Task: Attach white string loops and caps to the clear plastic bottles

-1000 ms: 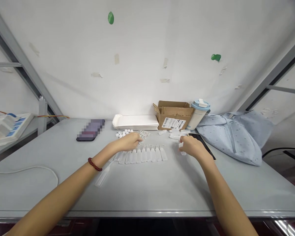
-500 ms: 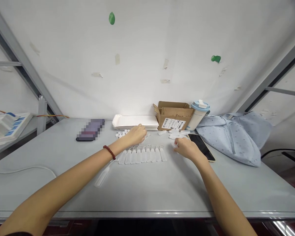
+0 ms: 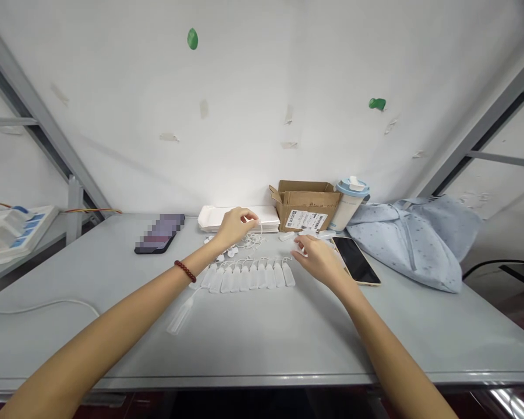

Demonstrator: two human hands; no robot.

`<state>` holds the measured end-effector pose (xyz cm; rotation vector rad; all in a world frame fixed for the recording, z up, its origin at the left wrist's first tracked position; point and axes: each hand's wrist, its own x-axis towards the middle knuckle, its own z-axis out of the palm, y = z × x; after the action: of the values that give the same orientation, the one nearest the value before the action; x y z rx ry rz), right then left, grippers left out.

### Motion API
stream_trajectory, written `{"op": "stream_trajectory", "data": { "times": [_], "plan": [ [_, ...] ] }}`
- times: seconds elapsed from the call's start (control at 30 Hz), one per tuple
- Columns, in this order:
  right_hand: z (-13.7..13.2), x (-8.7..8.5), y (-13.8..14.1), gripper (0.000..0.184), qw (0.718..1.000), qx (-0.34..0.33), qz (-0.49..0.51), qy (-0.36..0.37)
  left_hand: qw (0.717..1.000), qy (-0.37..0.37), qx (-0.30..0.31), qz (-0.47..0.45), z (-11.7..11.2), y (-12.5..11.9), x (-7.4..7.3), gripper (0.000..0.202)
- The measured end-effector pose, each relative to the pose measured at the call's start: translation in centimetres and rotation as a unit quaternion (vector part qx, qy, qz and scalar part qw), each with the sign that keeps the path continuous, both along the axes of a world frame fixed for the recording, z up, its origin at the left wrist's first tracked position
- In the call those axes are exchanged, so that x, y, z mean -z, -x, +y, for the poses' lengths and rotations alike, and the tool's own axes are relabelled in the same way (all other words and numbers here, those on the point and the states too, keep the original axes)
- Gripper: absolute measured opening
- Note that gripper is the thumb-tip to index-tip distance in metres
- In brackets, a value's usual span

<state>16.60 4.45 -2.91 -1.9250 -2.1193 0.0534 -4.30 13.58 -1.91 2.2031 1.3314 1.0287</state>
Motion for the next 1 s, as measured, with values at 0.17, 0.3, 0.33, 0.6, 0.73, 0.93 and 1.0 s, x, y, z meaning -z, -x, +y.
{"op": "stream_trajectory", "data": {
  "times": [0.17, 0.3, 0.33, 0.6, 0.73, 0.93, 1.0],
  "plan": [
    [-0.4, 0.9, 1.3, 0.021, 0.994, -0.084, 0.04, -0.064, 0.97, 0.142, -0.013, -0.198, -3.2, 1.8, -0.5, 0.022],
    [-1.1, 1.9, 2.7, 0.022, 0.978, -0.173, 0.042, -0.108, 0.935, 0.227, 0.008, -0.274, -5.7, 3.6, -0.1, 0.024],
    [-1.4, 2.1, 3.1, 0.023, 0.973, -0.194, 0.045, -0.118, 0.925, 0.241, 0.012, -0.293, -6.2, 4.0, 0.1, 0.024],
    [-2.4, 3.0, 5.1, 0.025, 0.946, -0.268, 0.084, -0.164, 0.912, 0.306, 0.115, -0.248, -8.2, 3.9, 0.9, 0.019],
    [-2.4, 3.1, 5.1, 0.024, 0.942, -0.271, 0.09, -0.177, 0.913, 0.314, 0.127, -0.229, -8.5, 3.5, 1.1, 0.021],
    [-2.4, 3.3, 4.9, 0.025, 0.94, -0.275, 0.085, -0.185, 0.925, 0.291, 0.133, -0.207, -8.5, 3.4, 1.1, 0.025],
    [-2.5, 3.3, 5.0, 0.024, 0.939, -0.278, 0.087, -0.184, 0.933, 0.277, 0.133, -0.186, -8.5, 3.4, 1.1, 0.025]
  ]
}}
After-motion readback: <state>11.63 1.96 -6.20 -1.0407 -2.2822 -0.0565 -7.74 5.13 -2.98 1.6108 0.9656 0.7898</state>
